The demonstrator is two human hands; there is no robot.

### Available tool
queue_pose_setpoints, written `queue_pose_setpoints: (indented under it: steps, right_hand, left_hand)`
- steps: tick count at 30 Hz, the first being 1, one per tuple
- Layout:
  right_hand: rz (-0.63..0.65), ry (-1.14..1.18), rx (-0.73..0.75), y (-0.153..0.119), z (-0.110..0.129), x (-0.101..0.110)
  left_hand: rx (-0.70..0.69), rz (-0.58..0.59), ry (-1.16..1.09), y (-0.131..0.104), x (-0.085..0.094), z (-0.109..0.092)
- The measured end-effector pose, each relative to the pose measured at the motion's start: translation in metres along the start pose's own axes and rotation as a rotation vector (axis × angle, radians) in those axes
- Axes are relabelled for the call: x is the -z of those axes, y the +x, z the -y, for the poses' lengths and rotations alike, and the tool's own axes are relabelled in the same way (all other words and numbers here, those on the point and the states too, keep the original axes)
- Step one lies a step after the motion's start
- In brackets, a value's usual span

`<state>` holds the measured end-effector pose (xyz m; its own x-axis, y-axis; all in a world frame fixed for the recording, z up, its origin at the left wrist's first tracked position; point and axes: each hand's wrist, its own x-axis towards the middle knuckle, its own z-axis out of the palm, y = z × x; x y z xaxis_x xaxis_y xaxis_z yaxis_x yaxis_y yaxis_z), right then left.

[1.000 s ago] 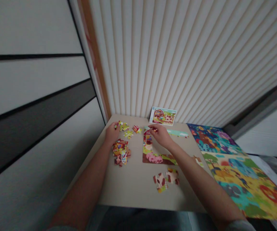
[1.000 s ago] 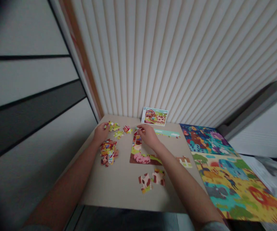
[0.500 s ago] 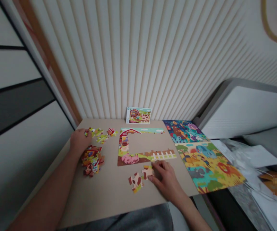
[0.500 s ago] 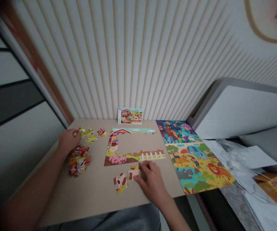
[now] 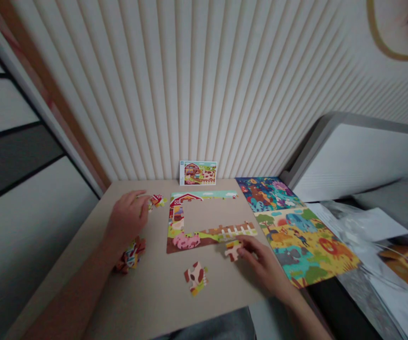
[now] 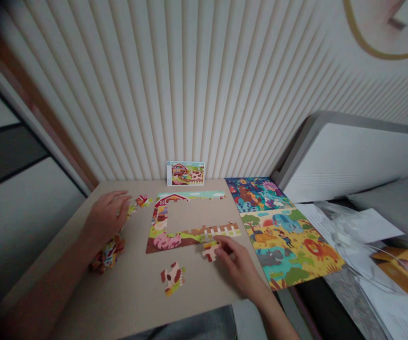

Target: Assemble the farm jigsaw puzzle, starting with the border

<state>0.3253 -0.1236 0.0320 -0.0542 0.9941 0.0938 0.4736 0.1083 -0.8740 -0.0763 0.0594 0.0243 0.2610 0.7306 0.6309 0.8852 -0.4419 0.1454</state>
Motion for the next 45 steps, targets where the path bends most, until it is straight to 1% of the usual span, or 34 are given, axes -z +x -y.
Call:
queue_pose_setpoints:
  steps: [1, 3, 5, 7, 9, 12, 15, 17, 22, 26, 30, 34, 38, 43, 45]
  right_hand:
    - [-0.067, 0.015, 0.002, 0.009, -0.006, 0.013]
    - [-0.132, 0.099, 0.006, 0.035, -0.021, 0.04]
    - [-0.175, 0.148, -0.004, 0.066, -0.037, 0.064]
    - [-0.195, 0.098, -0.018, 0.096, -0.051, 0.081]
    - [-0.212, 0.03, -0.029, 0.118, -0.062, 0.091]
    - [-0.259, -0.017, -0.055, 0.133, -0.077, 0.093]
    - [-0.26, 0.0, -0.084, 0.134, -0.087, 0.09]
    - [-0.249, 0.012, -0.093, 0.131, -0.089, 0.088]
    - [-0.2, -0.013, -0.084, 0.128, -0.083, 0.084]
    - [-0.172, -0.001, -0.057, 0.127, -0.078, 0.081]
    - [-0.147, 0.019, -0.072, 0.125, -0.077, 0.078]
    - [-0.092, 0.069, -0.055, 0.122, -0.072, 0.075]
    - [-0.062, 0.046, -0.081, 0.119, -0.068, 0.074]
    - [-0.033, 0.05, -0.057, 0.119, -0.069, 0.071]
    - [-0.027, 0.008, -0.045, 0.119, -0.071, 0.071]
  left_hand:
    - [-0.069, 0.043, -0.027, -0.001, 0.001, -0.016]
    - [-0.171, 0.149, -0.048, -0.007, 0.002, -0.043]
    - [-0.198, 0.247, -0.047, -0.013, -0.001, -0.06]
    - [-0.181, 0.311, -0.039, -0.018, -0.004, -0.066]
    - [-0.161, 0.351, -0.028, -0.021, -0.007, -0.065]
    - [-0.163, 0.381, -0.03, -0.024, -0.011, -0.059]
    - [-0.183, 0.391, -0.047, -0.027, -0.015, -0.056]
    - [-0.209, 0.406, -0.054, -0.029, -0.018, -0.055]
    - [-0.259, 0.432, -0.067, -0.034, -0.026, -0.051]
    - [-0.262, 0.424, -0.085, -0.036, -0.029, -0.048]
    - [-0.252, 0.428, -0.1, -0.037, -0.031, -0.045]
    - [-0.26, 0.435, -0.086, -0.037, -0.032, -0.044]
    - [-0.258, 0.424, -0.079, -0.038, -0.032, -0.045]
    - [-0.254, 0.43, -0.101, -0.038, -0.032, -0.045]
    - [-0.242, 0.427, -0.112, -0.038, -0.033, -0.044]
